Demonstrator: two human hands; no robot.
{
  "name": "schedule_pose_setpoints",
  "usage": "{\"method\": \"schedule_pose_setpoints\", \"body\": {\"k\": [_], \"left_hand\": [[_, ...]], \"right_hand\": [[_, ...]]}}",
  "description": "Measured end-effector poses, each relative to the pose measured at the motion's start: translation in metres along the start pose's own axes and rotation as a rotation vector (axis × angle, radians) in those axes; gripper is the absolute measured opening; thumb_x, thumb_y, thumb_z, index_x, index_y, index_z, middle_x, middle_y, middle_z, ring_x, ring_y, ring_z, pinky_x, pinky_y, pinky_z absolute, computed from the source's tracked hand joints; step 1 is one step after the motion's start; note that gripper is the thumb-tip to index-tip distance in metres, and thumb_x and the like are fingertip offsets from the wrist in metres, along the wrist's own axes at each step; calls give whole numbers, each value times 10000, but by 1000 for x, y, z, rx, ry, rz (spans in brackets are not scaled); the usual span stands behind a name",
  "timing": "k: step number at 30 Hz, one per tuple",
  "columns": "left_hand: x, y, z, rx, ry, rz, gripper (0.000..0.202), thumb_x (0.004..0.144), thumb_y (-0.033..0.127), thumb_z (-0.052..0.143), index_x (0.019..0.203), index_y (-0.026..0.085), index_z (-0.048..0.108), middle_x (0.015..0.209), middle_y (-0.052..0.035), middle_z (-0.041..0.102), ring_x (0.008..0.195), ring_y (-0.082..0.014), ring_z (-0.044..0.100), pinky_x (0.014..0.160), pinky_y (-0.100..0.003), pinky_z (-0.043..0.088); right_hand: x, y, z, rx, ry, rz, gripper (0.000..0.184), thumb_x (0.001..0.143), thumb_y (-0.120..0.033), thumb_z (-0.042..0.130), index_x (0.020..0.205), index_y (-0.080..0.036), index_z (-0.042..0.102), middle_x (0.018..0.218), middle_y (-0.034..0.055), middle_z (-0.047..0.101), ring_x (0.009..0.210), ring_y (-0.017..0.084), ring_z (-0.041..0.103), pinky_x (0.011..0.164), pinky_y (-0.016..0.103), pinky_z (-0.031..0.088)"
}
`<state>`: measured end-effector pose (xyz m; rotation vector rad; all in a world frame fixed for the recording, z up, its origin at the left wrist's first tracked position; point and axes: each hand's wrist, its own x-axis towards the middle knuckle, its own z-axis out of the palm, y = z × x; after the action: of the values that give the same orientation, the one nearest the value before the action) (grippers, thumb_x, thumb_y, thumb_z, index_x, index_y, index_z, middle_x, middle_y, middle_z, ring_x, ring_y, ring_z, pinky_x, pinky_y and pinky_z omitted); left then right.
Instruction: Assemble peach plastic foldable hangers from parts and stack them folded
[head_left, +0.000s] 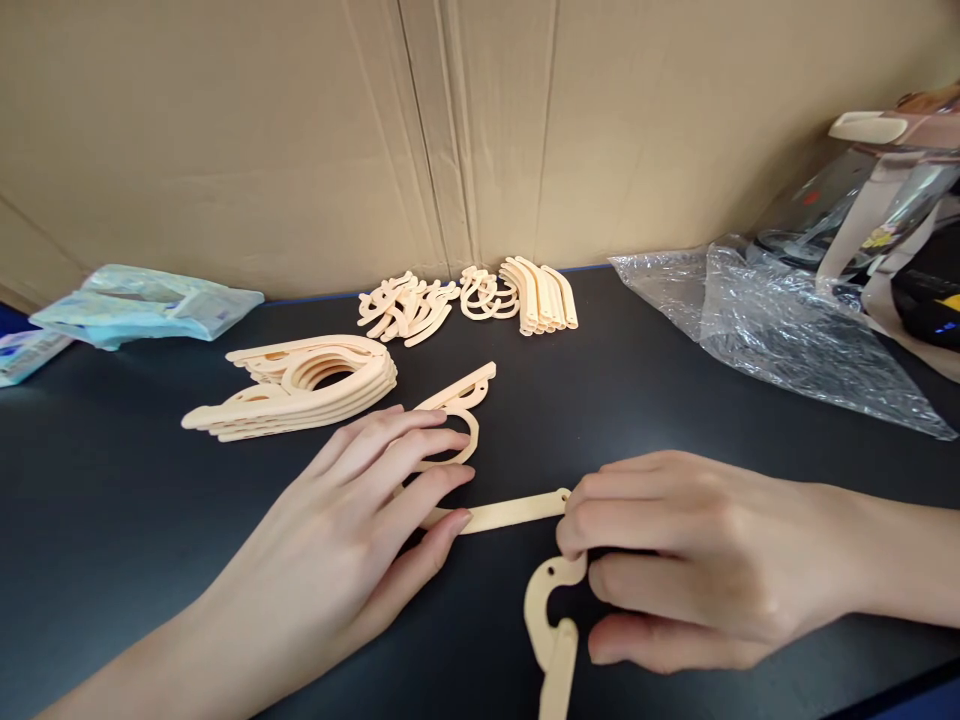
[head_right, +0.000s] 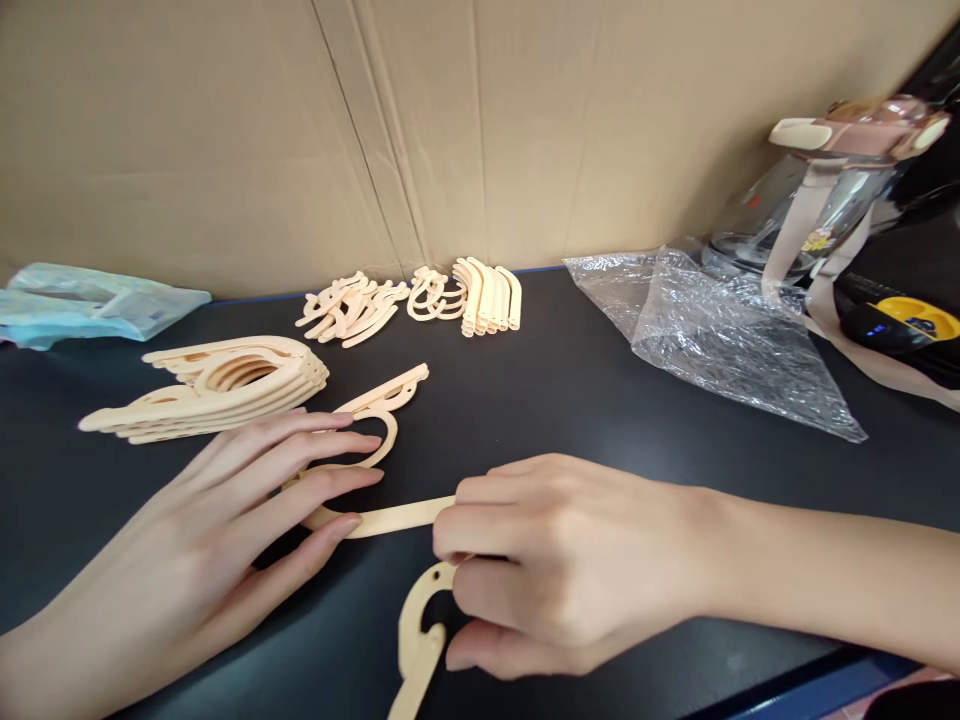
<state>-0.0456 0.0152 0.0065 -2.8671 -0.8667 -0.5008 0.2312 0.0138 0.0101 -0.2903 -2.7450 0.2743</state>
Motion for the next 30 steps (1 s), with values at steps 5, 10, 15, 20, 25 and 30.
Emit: {"method": "schedule_pose_setpoints", "body": {"k": [5,10,15,20,25,30], "left_hand": [[1,-1,1,40,49,-22,188,997,167,513,1127,136,646,1205,-100,632,1257,-248,492,1106,-409,339],[-2,-1,0,37,21,-1,195,988,181,529,1151,158,633,1210,-89,640,1275,-242,495,1108,-404,360],[-3,-2,0,52,24,-6,190,977,233,562,1142,172,634,1202,-85,655,1269,-258,519,1097,-425,386],[-2,-4,0,64,39,-36,181,982,232,548,1135,184,632,1202,-83,666,1258,-280,537,1078,-463,412],[-1,4,0,52,76,-59,210,1000,250,533,1160,160,633,1207,-94,663,1270,-279,524,1104,-450,373],[8,29,7,28,116,-26,312,1034,310,477,1248,130,617,1223,-77,699,1220,-256,572,1078,-389,384]], "right_hand": [[-2,7,-10,23,-63,69,214,1017,-258,541,941,-125,690,843,42,632,710,144,477,634,277,369],[-5,15,-21,26,-101,123,161,972,-117,554,1046,-142,695,969,54,657,823,154,530,723,284,389],[-9,27,-32,61,-138,199,190,986,-123,529,880,-182,675,1004,58,652,934,166,552,790,288,402],[-14,36,-38,-13,-92,227,323,992,-106,451,711,-181,590,994,73,653,896,175,563,740,298,415],[-15,30,-40,-286,-30,261,242,988,-141,434,919,-161,665,946,81,678,846,207,605,746,343,439],[-18,18,-37,-386,-70,293,273,970,-396,594,983,-159,730,1000,91,698,765,206,633,694,350,450]]}}
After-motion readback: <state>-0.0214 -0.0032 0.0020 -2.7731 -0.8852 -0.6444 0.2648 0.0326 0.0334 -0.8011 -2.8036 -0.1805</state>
